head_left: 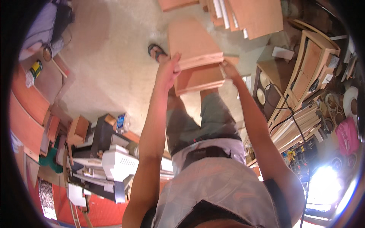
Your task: The person handles and stacks various wooden panels and strips in a workshop. They move pieces between a workbench and the floor, aligning and organizing them into piles.
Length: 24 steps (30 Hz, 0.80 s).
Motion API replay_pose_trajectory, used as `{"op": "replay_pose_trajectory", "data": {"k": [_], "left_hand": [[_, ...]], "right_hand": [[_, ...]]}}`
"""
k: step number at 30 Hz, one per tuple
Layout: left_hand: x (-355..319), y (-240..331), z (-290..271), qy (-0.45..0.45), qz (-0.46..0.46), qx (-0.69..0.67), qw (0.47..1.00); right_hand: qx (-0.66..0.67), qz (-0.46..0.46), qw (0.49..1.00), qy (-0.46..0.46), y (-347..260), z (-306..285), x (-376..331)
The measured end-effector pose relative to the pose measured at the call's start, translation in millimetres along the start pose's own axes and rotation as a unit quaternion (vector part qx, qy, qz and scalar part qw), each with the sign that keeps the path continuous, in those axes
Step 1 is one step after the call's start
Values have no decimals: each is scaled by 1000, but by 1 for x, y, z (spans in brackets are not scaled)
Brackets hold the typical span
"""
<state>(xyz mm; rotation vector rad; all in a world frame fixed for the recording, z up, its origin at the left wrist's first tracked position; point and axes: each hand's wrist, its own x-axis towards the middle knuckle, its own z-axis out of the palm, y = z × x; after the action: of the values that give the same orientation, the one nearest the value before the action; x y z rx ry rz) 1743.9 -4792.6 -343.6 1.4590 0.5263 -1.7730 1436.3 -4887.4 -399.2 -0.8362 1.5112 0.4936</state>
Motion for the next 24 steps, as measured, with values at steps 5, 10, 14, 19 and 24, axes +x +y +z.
{"op": "replay_pose_trajectory", "data": {"k": [5,10,14,19,24], "left_hand": [[2,1,14,57,-37,-58,996],[-11,13,33,14,-30,-79,996],[-11,25,40,27,-38,-78,996],[-10,25,35,15,-45,-63,997],[4,14,2,3,-28,-124,992]], "right_hand": [[67,-51,985,-149,-1,23,-1],[193,-39,966,-170,-12,28,-16],[198,-40,972,-117,-2,35,-16],[131,-166,974,-85,36,45,19],[99,-146,978,-112,18,43,6]]}}
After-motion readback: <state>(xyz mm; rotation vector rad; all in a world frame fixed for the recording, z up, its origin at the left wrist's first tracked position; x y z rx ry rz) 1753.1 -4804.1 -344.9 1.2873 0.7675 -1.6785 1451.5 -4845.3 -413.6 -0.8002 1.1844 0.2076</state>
